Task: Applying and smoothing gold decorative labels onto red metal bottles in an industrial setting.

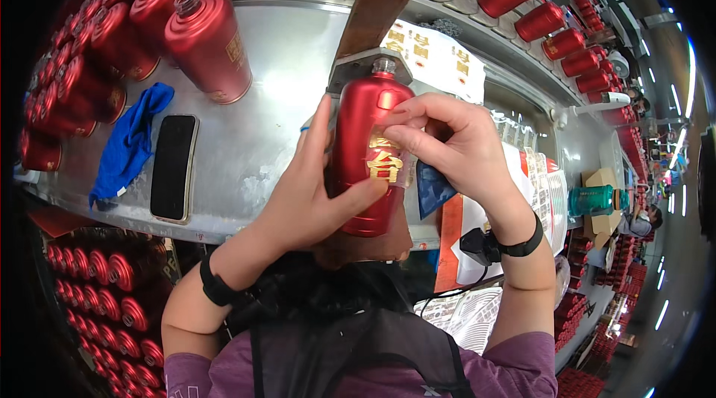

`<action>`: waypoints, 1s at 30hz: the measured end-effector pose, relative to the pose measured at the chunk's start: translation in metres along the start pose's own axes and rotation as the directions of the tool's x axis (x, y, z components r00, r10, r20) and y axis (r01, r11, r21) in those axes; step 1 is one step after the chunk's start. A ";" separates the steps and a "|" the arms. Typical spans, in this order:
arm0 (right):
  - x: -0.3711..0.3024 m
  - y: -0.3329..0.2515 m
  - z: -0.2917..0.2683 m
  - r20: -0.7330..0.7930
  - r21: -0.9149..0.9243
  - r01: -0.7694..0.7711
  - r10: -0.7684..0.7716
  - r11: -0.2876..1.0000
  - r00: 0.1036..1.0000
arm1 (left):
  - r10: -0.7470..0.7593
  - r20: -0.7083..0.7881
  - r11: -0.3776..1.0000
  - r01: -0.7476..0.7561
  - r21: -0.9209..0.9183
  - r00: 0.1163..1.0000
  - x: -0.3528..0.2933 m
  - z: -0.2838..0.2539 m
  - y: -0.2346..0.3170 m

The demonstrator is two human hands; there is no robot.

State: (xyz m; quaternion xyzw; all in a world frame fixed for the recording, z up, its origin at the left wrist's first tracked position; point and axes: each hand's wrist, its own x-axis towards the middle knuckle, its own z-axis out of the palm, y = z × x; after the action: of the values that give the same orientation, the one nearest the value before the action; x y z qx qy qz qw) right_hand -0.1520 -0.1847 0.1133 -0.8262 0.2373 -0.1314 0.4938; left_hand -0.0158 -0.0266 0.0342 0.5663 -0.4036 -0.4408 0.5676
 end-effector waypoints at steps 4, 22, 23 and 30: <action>0.001 -0.003 0.003 -0.063 -0.133 0.011 -0.019 0.991 0.998 | 0.073 -0.012 0.997 -0.073 0.006 0.997 0.015 0.005 0.002; 0.005 0.002 0.001 -0.089 -0.087 -0.026 0.018 0.996 0.996 | 0.072 -0.025 0.984 -0.075 -0.164 0.997 0.017 0.006 -0.007; 0.004 0.002 0.000 -0.092 -0.088 -0.029 0.020 0.996 0.996 | 0.072 -0.022 0.983 -0.074 -0.165 0.997 0.017 0.006 -0.006; 0.005 0.001 -0.001 -0.075 -0.062 -0.054 0.049 0.997 0.996 | 0.054 -0.008 0.972 -0.054 -0.227 0.999 0.016 0.005 -0.004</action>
State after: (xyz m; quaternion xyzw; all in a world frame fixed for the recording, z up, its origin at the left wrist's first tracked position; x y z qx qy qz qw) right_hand -0.1481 -0.1884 0.1127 -0.8298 0.2808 -0.1413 0.4611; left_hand -0.0166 -0.0432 0.0296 0.4869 -0.3653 -0.4679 0.6407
